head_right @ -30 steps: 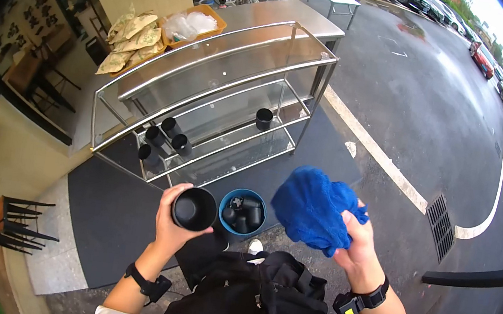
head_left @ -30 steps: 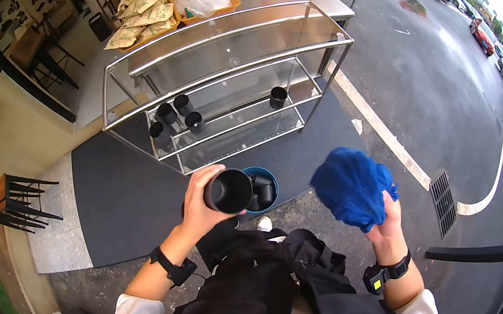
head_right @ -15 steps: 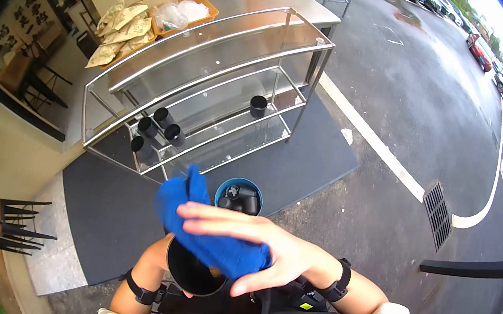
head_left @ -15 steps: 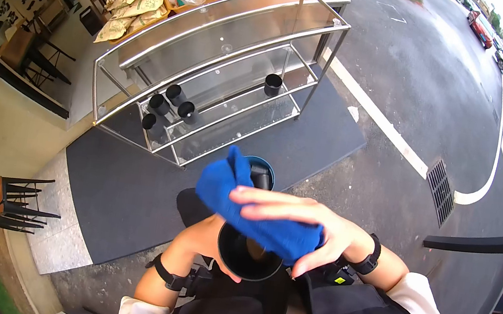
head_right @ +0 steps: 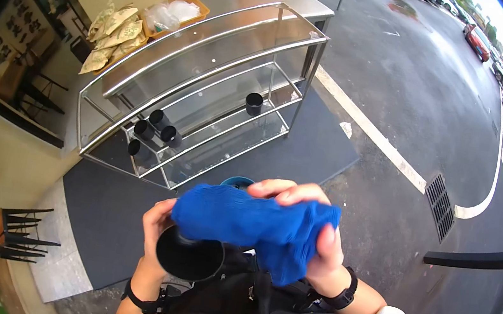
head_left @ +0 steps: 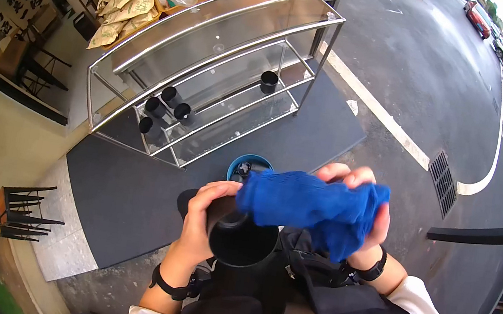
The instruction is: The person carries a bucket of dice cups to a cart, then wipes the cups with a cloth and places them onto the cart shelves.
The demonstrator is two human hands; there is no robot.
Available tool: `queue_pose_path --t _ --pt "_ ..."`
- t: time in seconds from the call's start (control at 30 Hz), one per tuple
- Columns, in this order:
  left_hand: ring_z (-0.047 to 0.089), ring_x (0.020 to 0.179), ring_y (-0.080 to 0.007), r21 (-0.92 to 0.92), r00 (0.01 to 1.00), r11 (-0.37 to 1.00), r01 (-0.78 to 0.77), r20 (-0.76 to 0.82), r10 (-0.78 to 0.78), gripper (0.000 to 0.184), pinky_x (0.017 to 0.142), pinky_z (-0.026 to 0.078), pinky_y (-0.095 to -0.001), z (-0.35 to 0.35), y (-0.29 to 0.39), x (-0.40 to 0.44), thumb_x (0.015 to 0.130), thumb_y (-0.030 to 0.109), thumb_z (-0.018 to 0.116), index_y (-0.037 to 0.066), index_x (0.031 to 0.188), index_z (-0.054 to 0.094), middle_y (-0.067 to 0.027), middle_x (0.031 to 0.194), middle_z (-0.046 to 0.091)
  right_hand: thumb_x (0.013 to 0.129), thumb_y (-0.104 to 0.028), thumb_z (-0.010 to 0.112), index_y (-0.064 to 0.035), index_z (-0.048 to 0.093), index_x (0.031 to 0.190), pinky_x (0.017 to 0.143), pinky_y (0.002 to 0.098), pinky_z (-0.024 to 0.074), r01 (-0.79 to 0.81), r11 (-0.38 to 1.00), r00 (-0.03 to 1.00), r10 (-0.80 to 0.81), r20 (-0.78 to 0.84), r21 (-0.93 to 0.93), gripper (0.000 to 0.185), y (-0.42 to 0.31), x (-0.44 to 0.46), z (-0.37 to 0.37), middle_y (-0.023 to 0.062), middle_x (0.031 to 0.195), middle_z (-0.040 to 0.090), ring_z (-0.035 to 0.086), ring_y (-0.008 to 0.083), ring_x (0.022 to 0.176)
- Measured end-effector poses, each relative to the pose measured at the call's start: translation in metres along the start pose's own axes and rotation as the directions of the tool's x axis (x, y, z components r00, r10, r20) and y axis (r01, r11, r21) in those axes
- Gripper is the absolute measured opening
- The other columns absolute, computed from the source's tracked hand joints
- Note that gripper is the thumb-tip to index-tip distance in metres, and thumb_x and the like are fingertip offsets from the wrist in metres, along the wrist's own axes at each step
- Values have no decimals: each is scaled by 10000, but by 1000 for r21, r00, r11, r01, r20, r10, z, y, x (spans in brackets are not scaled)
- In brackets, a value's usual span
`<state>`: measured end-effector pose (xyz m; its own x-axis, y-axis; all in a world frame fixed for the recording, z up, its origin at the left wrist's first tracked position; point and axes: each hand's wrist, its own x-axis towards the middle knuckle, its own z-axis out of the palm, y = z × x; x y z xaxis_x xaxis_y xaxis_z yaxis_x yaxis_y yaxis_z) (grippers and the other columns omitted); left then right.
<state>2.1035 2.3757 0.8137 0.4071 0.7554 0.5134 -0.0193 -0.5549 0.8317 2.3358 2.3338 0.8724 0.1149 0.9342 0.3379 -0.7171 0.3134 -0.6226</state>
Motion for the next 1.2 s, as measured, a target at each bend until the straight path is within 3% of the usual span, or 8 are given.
queue_pose_path --t 0.13,0.33,0.57,0.73,0.83,0.97,1.07,1.2 --pt "612 1092 -390 389 972 901 194 49 -230 795 841 535 -406 8 14 13 561 64 882 2 1265 518 -178 1212 573 714 -191 818 -9 558 1281 957 439 510 397 578 691 323 647 -713 649 -19 9 -1 218 1376 494 563 398 1186" --pt "622 1002 -313 700 997 714 11 45 -60 731 789 538 -406 17 24 28 500 96 886 42 1181 626 -106 1128 591 658 -133 802 13 521 1210 912 435 514 176 289 845 445 295 -941 636 24 -18 -26 230 1189 543 582 404 1095" --pt "628 968 -298 695 977 703 -149 215 -6 783 773 541 -401 20 16 35 451 91 877 71 1195 633 -92 1086 602 703 -122 782 -1 578 881 720 433 502 216 457 803 419 423 -863 297 39 -10 -41 158 846 606 600 377 796" --pt "637 998 -325 712 990 690 128 -50 -131 762 812 545 -415 40 22 38 522 147 902 60 1213 594 -121 1112 620 792 -106 786 2 633 971 720 340 512 -105 488 967 254 25 -866 259 26 -15 -26 109 879 644 650 231 787" --pt "634 1099 -344 614 902 687 387 -99 -419 833 867 541 -429 35 22 38 570 259 938 59 1259 514 -151 1179 637 866 -107 730 18 597 1182 891 339 527 -236 917 925 110 -365 -321 365 14 -15 -24 80 1086 680 649 156 989" --pt "686 1020 -361 484 746 685 544 95 -659 841 867 537 -424 28 13 32 620 398 893 46 1249 460 -162 1143 673 630 -94 786 -28 592 1118 1065 530 425 532 333 760 217 613 -778 529 -21 29 -37 223 1288 578 554 413 1223" --pt "600 1189 -272 454 797 865 211 432 -421 547 1068 441 -407 14 -2 32 844 315 764 64 1291 573 -88 1175 672 614 -168 798 -48 601 1100 1170 528 315 614 352 501 517 694 -706 538 4 21 -41 150 1363 550 436 351 1380" --pt "614 1105 -157 82 630 753 653 492 -600 957 963 491 -309 25 -19 10 792 261 840 53 1512 245 -87 1182 651 755 -243 746 -53 640 993 1071 484 454 590 553 503 317 804 -588 323 24 10 -78 148 1243 648 591 337 1236"
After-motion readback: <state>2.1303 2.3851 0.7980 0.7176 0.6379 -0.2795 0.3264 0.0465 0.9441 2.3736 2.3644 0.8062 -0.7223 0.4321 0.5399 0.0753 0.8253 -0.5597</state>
